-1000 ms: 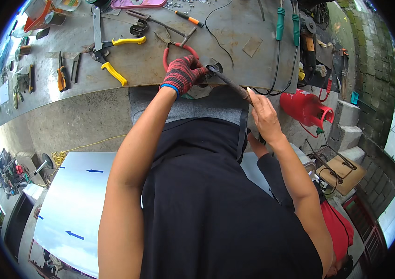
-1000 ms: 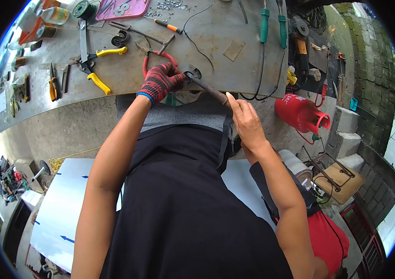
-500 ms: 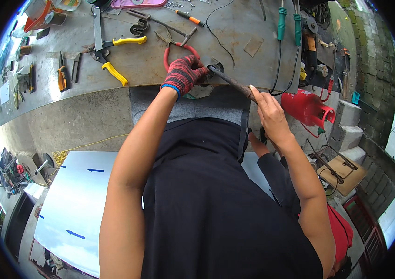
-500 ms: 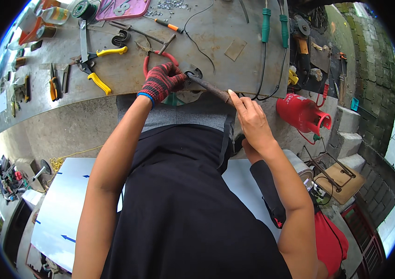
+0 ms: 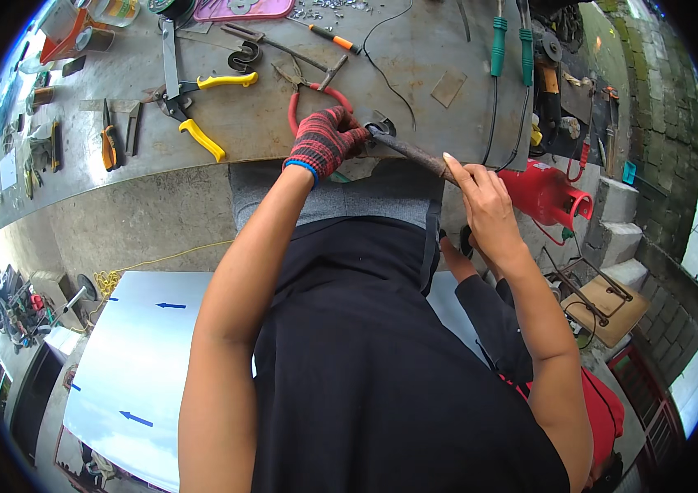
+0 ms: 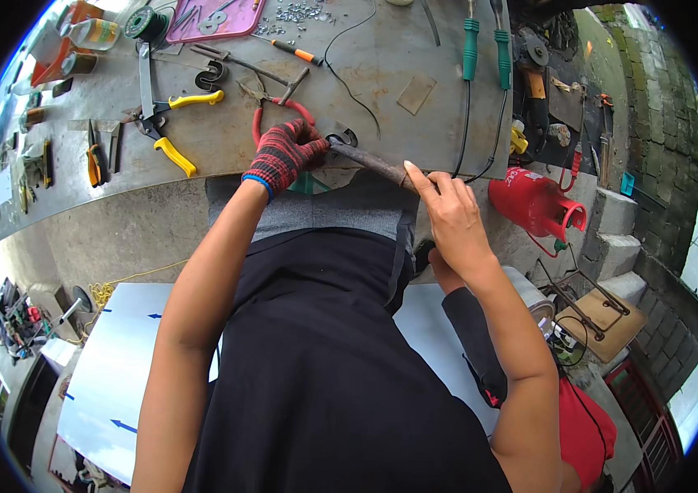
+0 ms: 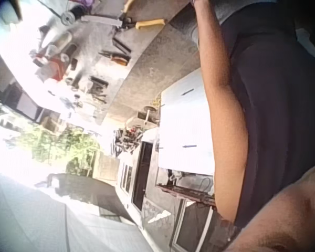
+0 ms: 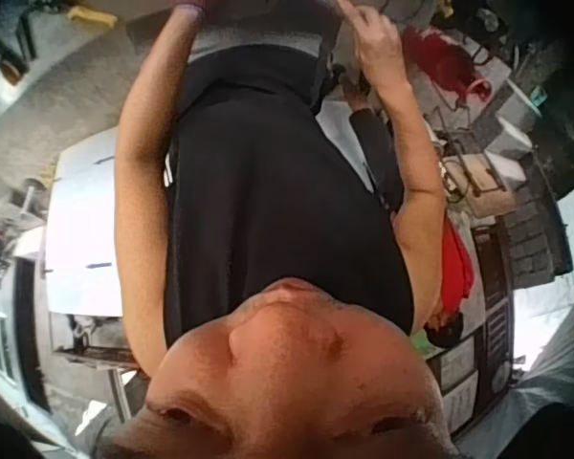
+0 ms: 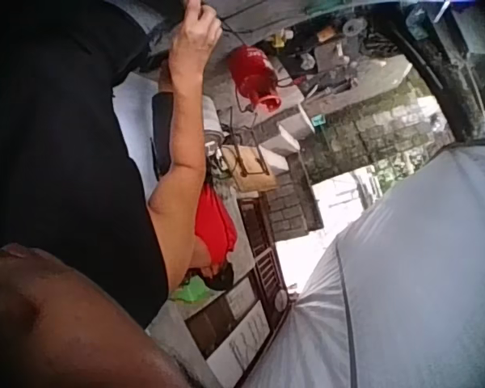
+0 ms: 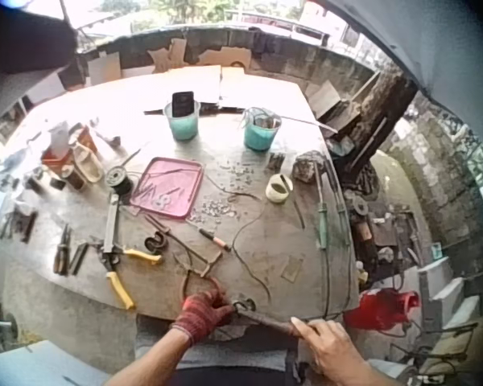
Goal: The person welds a small metal piece held in pliers using a welding rod and a handheld welding tool. They repeatedly apply the welding rod to the metal piece, pause to inspect the work, and use a small brush to clean the weld area. The person wears a protective glove on their left hand while manipulating the tools.
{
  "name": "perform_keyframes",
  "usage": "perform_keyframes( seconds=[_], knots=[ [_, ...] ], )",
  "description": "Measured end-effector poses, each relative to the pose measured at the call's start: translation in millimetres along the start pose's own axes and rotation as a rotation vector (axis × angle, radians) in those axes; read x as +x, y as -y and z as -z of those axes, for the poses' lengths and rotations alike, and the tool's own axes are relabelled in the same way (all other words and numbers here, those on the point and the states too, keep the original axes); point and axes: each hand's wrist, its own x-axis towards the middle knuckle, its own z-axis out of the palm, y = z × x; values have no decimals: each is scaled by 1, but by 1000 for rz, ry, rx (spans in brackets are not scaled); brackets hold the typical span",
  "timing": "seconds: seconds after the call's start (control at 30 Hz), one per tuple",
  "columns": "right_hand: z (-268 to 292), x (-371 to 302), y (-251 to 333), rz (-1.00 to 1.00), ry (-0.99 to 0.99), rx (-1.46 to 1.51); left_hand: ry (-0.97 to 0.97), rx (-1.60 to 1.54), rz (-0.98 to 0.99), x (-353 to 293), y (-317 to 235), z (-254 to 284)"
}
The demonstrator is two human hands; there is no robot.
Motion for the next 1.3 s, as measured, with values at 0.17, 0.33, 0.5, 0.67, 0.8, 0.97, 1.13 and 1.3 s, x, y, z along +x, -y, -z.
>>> perform_keyframes(
  seconds=[0.17,0.33,0.5,0.67,0.8,0.97,1.13,1.3],
  knots=[
    [11,9,-7,31,40,-45,13,0,30,-2,-7,1],
    [14,12,-10,49,46,-57,27,9,23,-3,-7,2],
    [10,12,-15,23,72,1,15,-1,13,-1,-5,0],
    [4,8,-13,9,76,34,17,-52,42,-4,-7,0],
    [-5,2,-15,31,7,7,26,-44,26,3,3,-1],
    [-3,1,-9,15,12,-15,17,-46,18,1,1,0],
    [3,3,-5,-20,47,39,26,-9,17,4,3,0],
    [1,2,-9,14,25,37,24,-81,26,2,4,-1]
  ],
)
